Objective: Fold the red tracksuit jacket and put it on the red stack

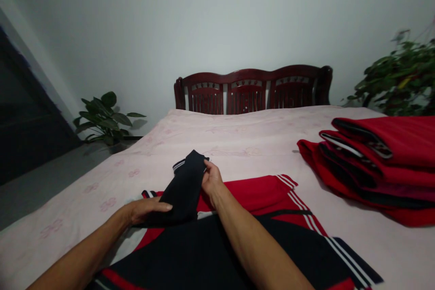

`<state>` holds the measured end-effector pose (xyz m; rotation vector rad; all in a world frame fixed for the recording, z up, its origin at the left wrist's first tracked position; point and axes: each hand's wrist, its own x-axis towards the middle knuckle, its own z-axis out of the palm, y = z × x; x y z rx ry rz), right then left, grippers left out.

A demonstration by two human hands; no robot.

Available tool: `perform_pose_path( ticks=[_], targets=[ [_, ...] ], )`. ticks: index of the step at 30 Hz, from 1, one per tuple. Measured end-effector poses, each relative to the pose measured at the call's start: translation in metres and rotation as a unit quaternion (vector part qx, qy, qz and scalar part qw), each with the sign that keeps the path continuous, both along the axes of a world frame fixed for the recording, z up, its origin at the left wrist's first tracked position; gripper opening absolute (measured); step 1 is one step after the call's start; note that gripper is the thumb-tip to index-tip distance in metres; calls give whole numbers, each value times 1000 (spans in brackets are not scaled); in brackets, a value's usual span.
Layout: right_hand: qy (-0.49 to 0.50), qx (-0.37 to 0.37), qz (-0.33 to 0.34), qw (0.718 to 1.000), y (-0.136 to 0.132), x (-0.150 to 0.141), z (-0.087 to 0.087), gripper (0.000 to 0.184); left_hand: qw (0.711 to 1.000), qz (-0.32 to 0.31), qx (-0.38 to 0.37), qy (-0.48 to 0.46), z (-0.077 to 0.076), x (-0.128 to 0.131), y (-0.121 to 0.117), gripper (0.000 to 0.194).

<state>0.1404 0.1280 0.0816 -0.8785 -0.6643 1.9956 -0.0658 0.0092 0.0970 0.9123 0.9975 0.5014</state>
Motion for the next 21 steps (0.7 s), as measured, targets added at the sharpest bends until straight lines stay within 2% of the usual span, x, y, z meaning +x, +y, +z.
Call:
perform_pose_path(
  ticks=[4,7,11,17,21],
  targets=[
    [-88,-36,-54,994,-5,34,-7,9,997,-63,49,25,12,6,-3,58],
    [-152,-40,-57,986,-13,48,-13,2,982,-87,149,77,24,12,-4,60],
    [-226,-3,-28,974,-10,59,-9,12,950,-99,264,134,35,19,-5,67],
    [-302,9,23,953,8,61,-8,19,932,-111,310,155,31,22,-6,62],
    [-310,16,21,950,19,47,-15,16,948,-67,266,164,19,17,-6,58]
  ],
)
